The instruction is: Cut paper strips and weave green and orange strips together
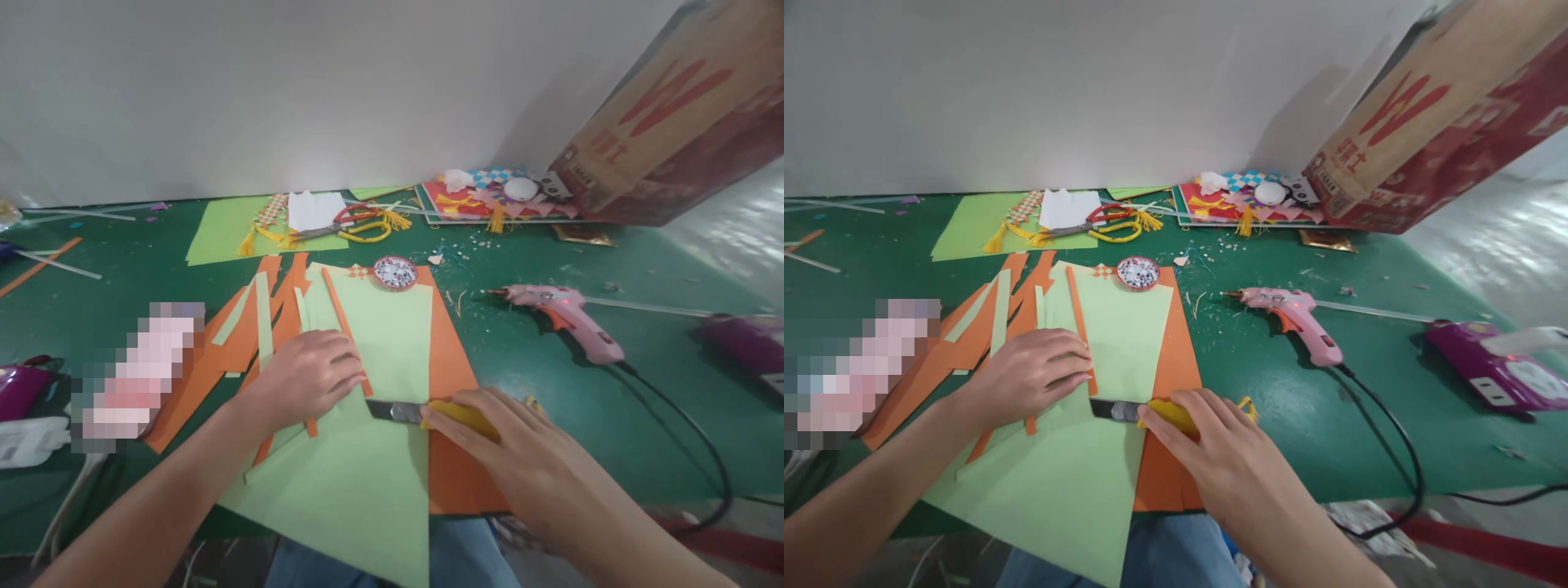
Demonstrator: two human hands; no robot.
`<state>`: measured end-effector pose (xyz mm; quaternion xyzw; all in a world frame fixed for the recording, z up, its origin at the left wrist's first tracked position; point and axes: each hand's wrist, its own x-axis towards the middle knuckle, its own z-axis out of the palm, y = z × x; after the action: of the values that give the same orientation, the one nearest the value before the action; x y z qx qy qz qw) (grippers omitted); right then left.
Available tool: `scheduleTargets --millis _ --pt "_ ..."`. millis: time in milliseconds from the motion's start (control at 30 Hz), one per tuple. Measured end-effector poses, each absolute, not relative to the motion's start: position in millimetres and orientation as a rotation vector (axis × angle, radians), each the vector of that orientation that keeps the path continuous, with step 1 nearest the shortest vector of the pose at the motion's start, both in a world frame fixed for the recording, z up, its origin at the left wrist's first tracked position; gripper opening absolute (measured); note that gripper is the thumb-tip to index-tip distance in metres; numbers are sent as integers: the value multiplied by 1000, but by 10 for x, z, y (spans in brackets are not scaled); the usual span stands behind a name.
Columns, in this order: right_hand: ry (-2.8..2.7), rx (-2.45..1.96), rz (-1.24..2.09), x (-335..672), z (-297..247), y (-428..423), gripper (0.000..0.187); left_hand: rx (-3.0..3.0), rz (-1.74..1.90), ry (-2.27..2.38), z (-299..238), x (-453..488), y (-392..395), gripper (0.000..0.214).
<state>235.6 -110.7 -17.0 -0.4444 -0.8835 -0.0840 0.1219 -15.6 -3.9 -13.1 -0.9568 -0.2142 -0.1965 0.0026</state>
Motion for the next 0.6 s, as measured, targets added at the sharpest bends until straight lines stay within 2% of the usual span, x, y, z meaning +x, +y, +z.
scheduleTargets --millis 433,600 --pt "-2582 -1315 -290 2353 -203 -1113 66 -2984 -627 -648 -143 -157 -38 25" --pt "-2575 -1301 -257 2325 -184 -1163 55 -3000 -613 -560 -131 -148 -47 24"
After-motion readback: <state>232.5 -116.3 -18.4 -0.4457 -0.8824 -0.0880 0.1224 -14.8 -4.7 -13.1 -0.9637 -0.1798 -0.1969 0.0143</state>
